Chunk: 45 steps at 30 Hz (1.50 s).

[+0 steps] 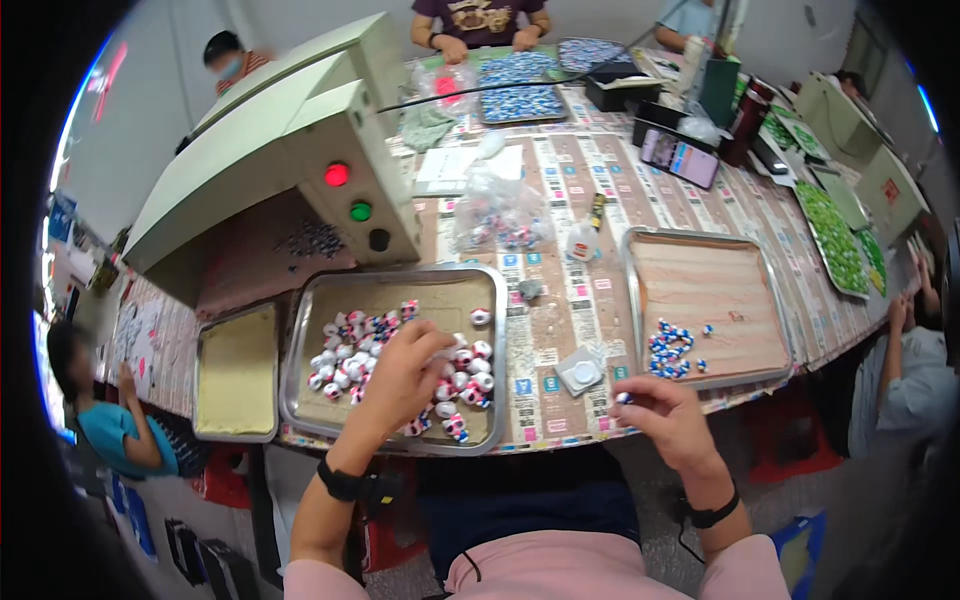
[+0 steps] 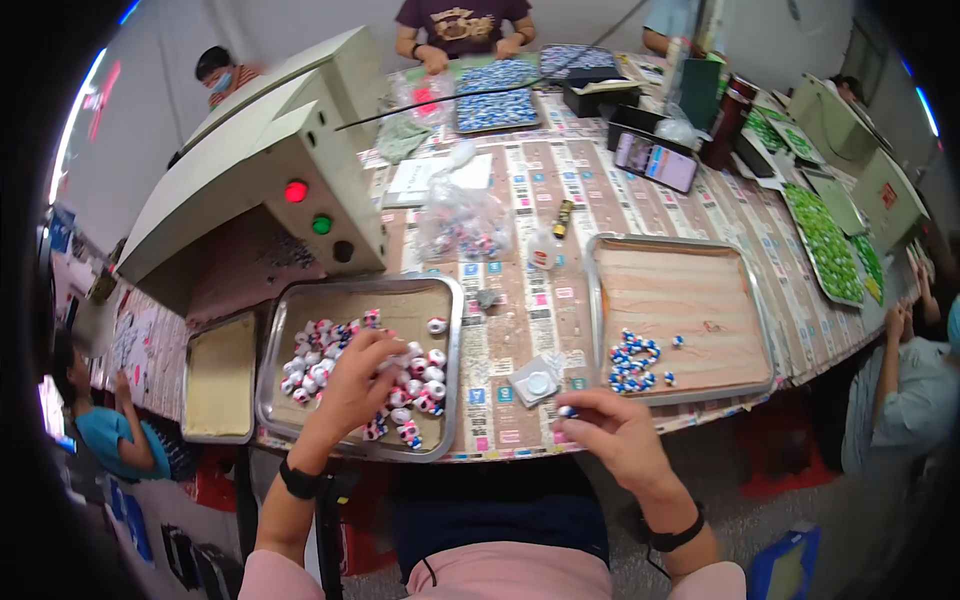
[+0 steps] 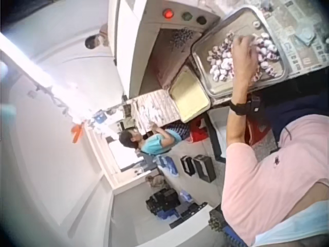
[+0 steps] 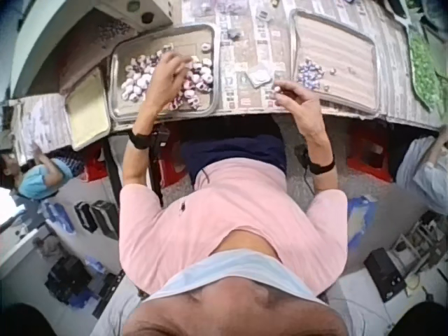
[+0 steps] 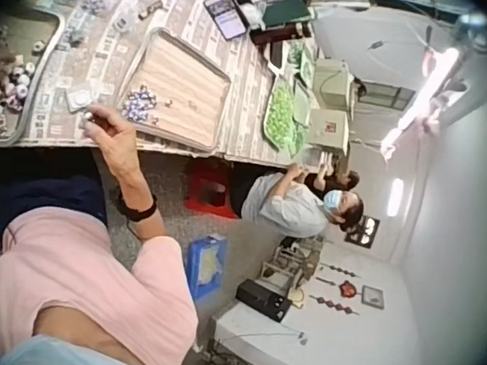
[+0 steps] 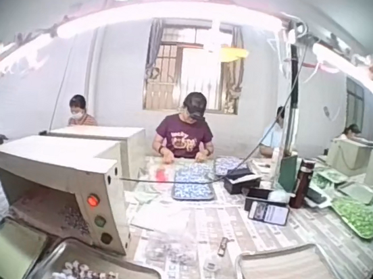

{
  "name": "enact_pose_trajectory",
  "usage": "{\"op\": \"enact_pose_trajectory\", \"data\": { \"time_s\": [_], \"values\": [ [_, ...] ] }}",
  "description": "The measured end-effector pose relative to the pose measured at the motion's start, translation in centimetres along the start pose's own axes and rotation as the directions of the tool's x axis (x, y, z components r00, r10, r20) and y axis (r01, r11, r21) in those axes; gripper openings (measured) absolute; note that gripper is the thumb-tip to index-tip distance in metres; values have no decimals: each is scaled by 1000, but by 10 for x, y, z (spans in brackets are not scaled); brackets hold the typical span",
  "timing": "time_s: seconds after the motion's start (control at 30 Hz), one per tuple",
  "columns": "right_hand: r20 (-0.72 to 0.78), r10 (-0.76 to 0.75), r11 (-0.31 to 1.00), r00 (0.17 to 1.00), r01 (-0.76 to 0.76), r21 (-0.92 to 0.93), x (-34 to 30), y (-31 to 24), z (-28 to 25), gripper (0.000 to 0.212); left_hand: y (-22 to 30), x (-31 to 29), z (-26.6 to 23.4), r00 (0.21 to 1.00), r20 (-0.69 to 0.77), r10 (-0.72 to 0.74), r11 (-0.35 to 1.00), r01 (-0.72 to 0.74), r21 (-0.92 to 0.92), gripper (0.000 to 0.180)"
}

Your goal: The person assembles small, round, white objects with pink and blue patterns by hand. They pick up a base object from a metal tray, attach a small blue component, and place the finished item back into the tray. The process is repetitive and performed one item at a time.

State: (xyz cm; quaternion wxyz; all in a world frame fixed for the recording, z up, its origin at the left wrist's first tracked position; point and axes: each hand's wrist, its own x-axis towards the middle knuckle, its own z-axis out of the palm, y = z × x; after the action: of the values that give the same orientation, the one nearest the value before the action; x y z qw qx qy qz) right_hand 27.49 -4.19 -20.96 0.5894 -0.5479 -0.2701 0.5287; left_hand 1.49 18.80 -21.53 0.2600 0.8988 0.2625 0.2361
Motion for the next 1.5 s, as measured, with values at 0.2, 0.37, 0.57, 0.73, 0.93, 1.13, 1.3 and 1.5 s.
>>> {"op": "enact_pose_trajectory", "data": {
  "time_s": [0.2,0.37,0.57,0.73,0.93,1.13,1.3,1.5],
  "values": [
    [18,9,989,1000,-11,149,1,18,-3,26,31,-26,6,973,-227,-44,996,25,-87,30],
    [-57,-55,994,997,60,87,-7,16,2,24,22,-36,9,961,-245,-130,985,96,-144,29],
    [-48,-56,992,997,61,111,-9,12,1,25,18,-48,-7,866,-118,-486,573,214,-791,24],
    [7,-49,994,999,48,99,-10,12,8,24,25,-63,6,864,15,-503,478,292,-829,18],
    [36,-22,996,999,18,90,-15,30,23,24,35,-54,26,983,-117,-144,963,112,-245,23],
    [-57,20,998,998,-16,58,-29,35,18,22,38,-53,28,991,-96,-90,992,81,-96,29],
    [-68,15,999,998,-12,47,-32,40,9,24,31,-63,18,983,-161,-87,996,80,-47,26],
    [-37,14,999,999,-12,42,-31,46,14,24,28,-79,4,969,-161,-190,982,188,-24,22]
  ]
}}
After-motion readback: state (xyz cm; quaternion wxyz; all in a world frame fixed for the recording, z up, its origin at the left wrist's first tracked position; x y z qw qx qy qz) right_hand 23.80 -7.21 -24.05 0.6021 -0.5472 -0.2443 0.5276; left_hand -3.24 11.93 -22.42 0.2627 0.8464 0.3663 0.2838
